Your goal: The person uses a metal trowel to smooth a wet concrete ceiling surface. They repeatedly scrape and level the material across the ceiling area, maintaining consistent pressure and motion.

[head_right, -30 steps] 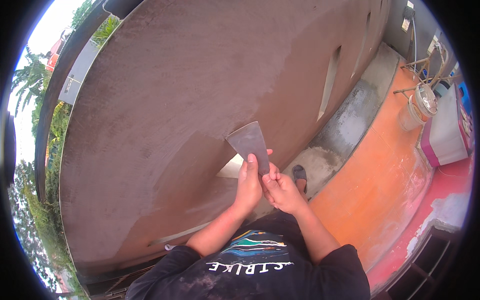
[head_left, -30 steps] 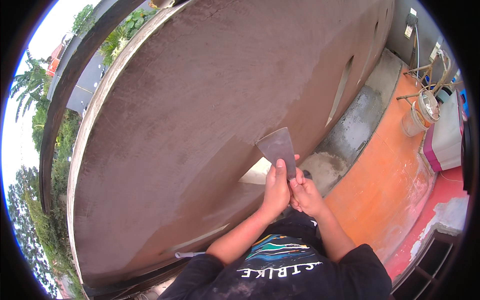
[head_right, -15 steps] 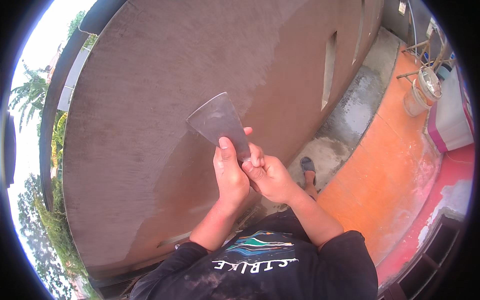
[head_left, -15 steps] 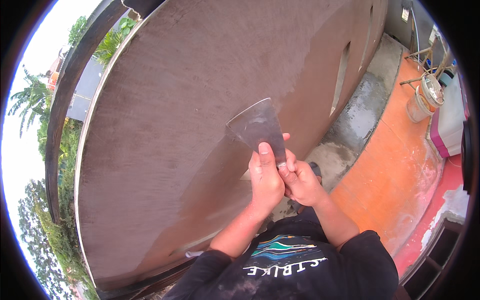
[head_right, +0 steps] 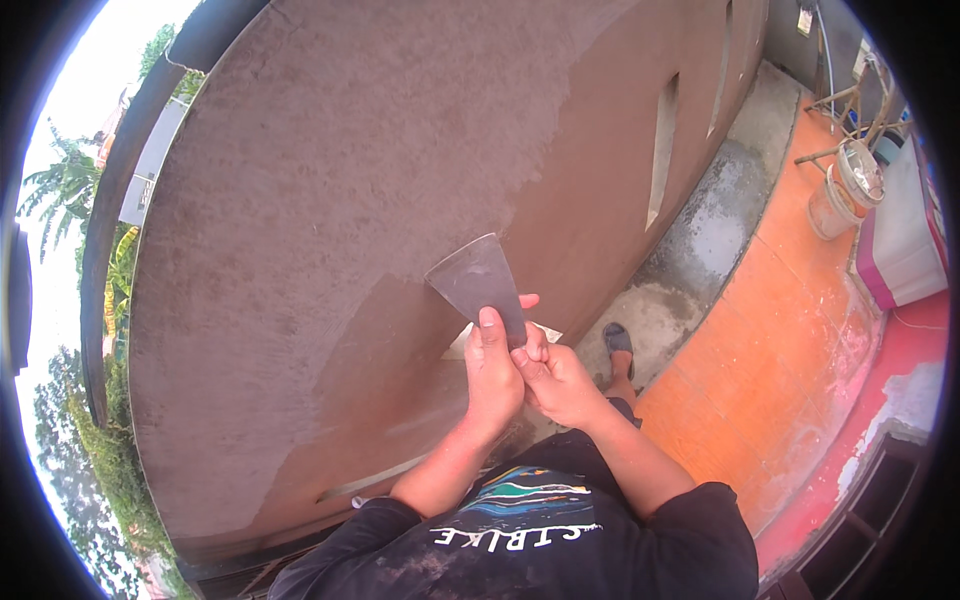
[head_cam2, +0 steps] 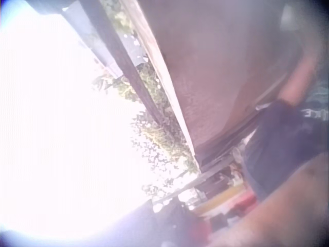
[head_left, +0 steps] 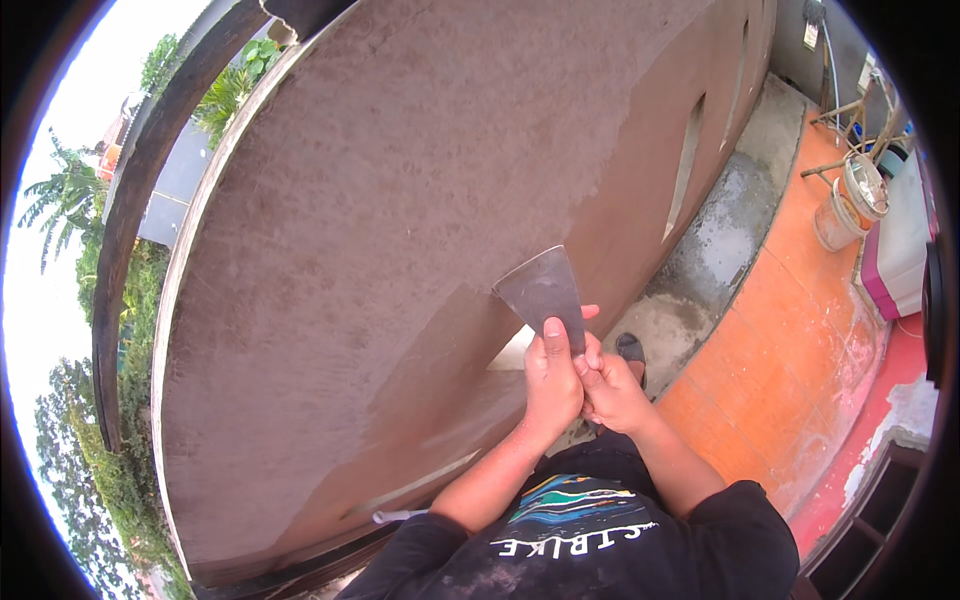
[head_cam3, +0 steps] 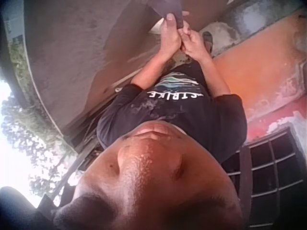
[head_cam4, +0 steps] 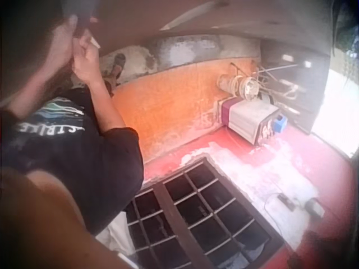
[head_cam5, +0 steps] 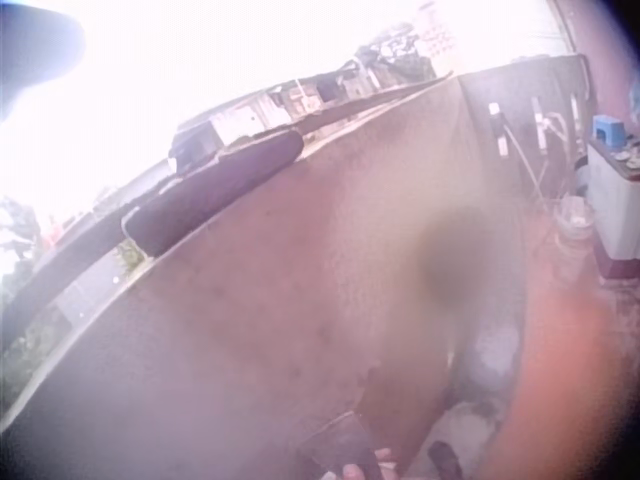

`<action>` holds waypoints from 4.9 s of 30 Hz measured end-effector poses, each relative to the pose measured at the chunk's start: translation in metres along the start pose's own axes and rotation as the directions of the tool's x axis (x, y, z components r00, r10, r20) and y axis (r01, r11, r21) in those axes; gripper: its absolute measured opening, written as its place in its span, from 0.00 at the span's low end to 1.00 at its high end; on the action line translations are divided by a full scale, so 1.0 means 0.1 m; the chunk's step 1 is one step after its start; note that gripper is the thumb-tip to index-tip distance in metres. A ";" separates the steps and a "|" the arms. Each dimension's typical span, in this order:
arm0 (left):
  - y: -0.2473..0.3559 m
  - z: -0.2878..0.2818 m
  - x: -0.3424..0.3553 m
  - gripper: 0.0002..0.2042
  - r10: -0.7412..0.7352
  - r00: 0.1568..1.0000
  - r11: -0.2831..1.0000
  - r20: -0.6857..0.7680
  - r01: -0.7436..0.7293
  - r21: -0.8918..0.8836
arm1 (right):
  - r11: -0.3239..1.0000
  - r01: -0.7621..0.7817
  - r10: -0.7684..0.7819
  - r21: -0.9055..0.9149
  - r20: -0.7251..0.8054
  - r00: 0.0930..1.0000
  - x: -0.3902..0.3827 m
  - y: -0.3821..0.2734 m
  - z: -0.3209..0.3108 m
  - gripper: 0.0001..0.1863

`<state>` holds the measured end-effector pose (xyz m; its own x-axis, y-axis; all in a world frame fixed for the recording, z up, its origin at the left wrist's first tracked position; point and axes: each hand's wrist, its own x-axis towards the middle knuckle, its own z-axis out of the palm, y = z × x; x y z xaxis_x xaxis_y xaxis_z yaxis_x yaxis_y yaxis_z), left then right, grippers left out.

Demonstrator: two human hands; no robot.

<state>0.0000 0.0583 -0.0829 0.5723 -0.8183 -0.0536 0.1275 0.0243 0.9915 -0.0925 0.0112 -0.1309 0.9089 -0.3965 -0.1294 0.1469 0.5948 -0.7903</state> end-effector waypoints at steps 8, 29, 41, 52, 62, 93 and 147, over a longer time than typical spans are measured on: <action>0.19 0.06 0.03 0.29 -0.075 0.992 0.997 0.102 0.074 0.011 | 1.000 0.017 -0.017 -0.005 0.043 0.999 -0.02 -0.14 -0.14 0.21; -0.03 -0.09 0.03 0.31 -0.166 0.965 0.986 0.200 0.164 0.028 | 0.998 -0.060 0.060 0.021 0.022 0.998 -0.01 0.06 -0.23 0.22; 0.09 -0.12 0.07 0.31 -0.071 0.983 0.997 0.169 0.074 -0.012 | 0.997 0.072 -0.072 -0.015 0.026 0.997 0.06 -0.01 -0.12 0.22; -0.02 -0.17 0.10 0.29 0.080 0.992 0.997 0.094 -0.078 -0.028 | 0.980 0.136 -0.128 -0.145 0.068 0.990 0.19 -0.06 -0.10 0.18; -0.25 -0.05 0.08 0.27 0.050 0.998 0.997 0.029 -0.048 -0.066 | 0.991 0.096 -0.099 -0.091 -0.026 0.995 0.05 0.16 -0.22 0.16; 0.12 0.07 0.14 0.29 0.076 0.997 0.994 0.026 -0.074 -0.086 | 0.985 0.128 -0.134 -0.116 -0.043 0.990 0.06 -0.23 -0.01 0.17; -0.58 0.89 -0.53 0.17 -0.158 0.830 0.945 -0.534 -0.030 -0.327 | 0.954 -0.149 0.218 -0.260 0.264 0.940 0.73 -0.70 -0.31 0.27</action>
<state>-0.1101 0.0490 -0.1272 0.8878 -0.3766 -0.2644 0.3679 0.2355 0.8996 -0.0489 -0.0815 -0.1035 0.9890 -0.0581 -0.1363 -0.0966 0.4452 -0.8902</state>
